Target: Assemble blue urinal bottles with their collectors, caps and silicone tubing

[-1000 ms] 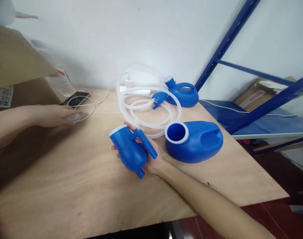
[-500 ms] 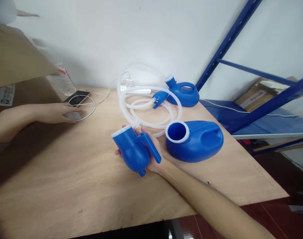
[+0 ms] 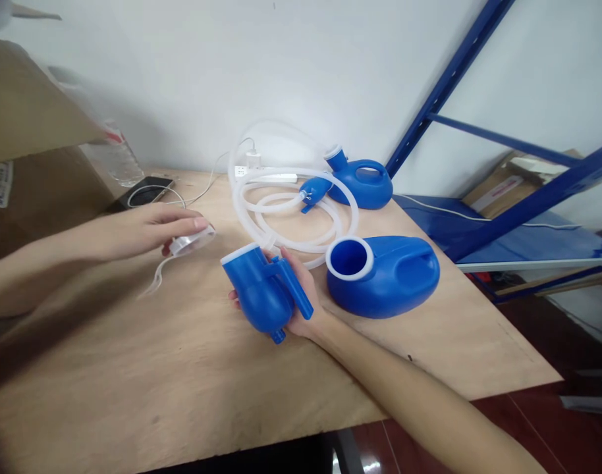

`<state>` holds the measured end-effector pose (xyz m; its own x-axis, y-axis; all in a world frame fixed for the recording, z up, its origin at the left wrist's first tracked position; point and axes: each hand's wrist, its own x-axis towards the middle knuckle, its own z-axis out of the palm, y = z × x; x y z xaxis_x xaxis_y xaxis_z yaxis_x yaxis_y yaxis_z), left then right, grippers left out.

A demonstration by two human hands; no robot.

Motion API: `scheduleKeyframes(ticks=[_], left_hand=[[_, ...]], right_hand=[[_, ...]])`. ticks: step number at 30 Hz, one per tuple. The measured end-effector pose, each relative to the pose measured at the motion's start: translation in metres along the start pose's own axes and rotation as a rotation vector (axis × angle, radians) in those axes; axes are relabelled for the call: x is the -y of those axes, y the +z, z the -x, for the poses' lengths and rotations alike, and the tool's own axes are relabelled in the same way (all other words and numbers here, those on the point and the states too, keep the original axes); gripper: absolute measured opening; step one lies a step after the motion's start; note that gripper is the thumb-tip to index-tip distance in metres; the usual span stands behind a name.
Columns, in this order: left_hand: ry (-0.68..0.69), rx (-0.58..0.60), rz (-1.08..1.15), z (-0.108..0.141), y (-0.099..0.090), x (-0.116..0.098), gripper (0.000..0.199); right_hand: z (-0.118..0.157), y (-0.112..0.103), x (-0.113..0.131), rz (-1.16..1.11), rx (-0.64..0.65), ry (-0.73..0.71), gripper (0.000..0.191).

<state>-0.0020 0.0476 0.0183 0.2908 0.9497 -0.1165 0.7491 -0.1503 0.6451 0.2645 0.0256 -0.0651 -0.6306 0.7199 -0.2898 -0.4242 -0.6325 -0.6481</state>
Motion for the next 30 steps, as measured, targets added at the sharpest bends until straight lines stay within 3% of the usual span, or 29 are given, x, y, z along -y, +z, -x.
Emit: scheduleKeyframes(ticks=[5,10,14,19,22,30], left_hand=[[0.099,0.043,0.225,0.006,0.047,-0.022,0.064],[0.111,-0.125,0.24,0.014,0.065,-0.027,0.061],[0.139,-0.127,0.286,0.016,0.069,-0.023,0.063],[0.169,-0.012,0.372,0.016,0.061,-0.019,0.065],[0.215,0.049,0.368,0.015,0.053,-0.022,0.059],[0.248,0.002,0.31,0.015,0.051,-0.021,0.057]], right_hand=[[-0.001,-0.002,-0.003,0.092,0.075,-0.036,0.06],[-0.002,-0.001,-0.006,0.167,0.071,-0.038,0.069],[-0.004,-0.001,-0.008,0.177,0.073,-0.049,0.069],[-0.009,-0.007,-0.01,0.134,0.078,-0.129,0.087],[-0.007,-0.007,-0.008,0.088,0.097,-0.122,0.089],[0.003,0.004,-0.002,0.107,0.133,-0.153,0.09]])
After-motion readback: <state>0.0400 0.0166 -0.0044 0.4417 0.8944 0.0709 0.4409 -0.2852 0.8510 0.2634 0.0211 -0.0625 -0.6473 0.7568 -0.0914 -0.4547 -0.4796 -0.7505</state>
